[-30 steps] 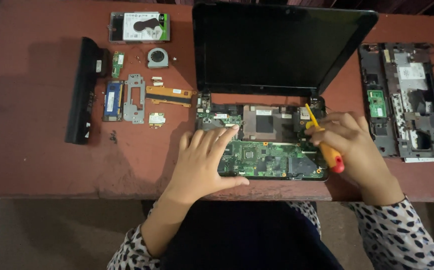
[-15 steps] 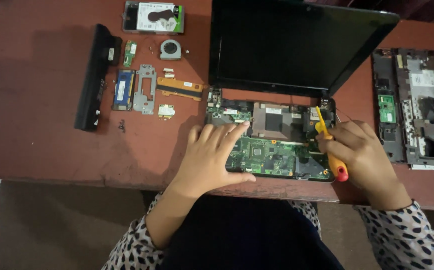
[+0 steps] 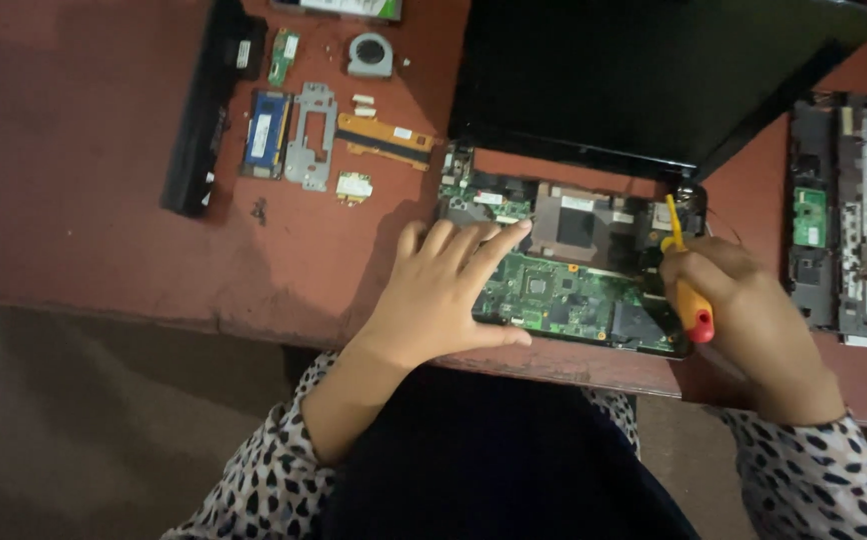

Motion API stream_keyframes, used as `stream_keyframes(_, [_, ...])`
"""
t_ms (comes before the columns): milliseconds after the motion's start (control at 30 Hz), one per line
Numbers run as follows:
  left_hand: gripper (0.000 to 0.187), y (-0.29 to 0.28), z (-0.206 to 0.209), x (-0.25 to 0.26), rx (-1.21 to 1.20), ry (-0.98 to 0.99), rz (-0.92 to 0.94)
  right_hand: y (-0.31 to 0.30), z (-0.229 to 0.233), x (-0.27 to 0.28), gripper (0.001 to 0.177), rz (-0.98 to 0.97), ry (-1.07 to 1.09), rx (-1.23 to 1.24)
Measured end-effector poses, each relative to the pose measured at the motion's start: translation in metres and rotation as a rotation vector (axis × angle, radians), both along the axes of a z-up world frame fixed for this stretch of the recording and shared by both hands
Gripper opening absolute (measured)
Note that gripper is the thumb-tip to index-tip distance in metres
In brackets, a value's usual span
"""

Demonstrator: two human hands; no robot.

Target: Disassembling a laptop to access and manipulate internal components like the motherboard and ribbon cables using a screwdriver.

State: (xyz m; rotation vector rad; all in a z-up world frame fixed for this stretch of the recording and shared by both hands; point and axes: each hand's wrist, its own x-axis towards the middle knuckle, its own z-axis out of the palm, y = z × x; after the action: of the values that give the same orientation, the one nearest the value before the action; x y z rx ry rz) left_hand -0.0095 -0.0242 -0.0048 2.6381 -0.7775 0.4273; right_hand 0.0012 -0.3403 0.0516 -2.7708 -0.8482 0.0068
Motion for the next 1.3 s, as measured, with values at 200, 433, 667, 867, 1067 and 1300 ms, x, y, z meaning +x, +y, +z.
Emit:
stream_keyframes(200, [0.113, 0.000, -0.002, 0.001, 0.003, -0.064, 0.014, -0.005, -0.002, 0.003, 0.038, -0.025, 0.013, -0.110])
stream_keyframes(433, [0.114, 0.000, -0.003, 0.003, 0.000, -0.050, 0.005, 0.000, -0.012, 0.006, 0.016, 0.023, -0.011, 0.151])
stream_keyframes(667, [0.116, -0.001, -0.003, 0.003, 0.008, 0.000, 0.017, 0.003, -0.017, -0.003, 0.017, -0.064, -0.019, 0.245])
stream_keyframes(867, [0.118, -0.001, -0.004, 0.002, 0.022, 0.005, 0.021, 0.001, -0.020, -0.001, 0.019, -0.005, -0.035, 0.294])
stream_keyframes(1067, [0.119, 0.000, -0.002, 0.002, 0.039, 0.031, 0.034, -0.005, -0.016, 0.001, 0.022, 0.004, -0.009, 0.338])
stream_keyframes(1300, [0.114, -0.001, 0.002, 0.001, 0.015, 0.051, 0.015, -0.006, -0.031, -0.004, 0.030, -0.130, -0.011, 0.675])
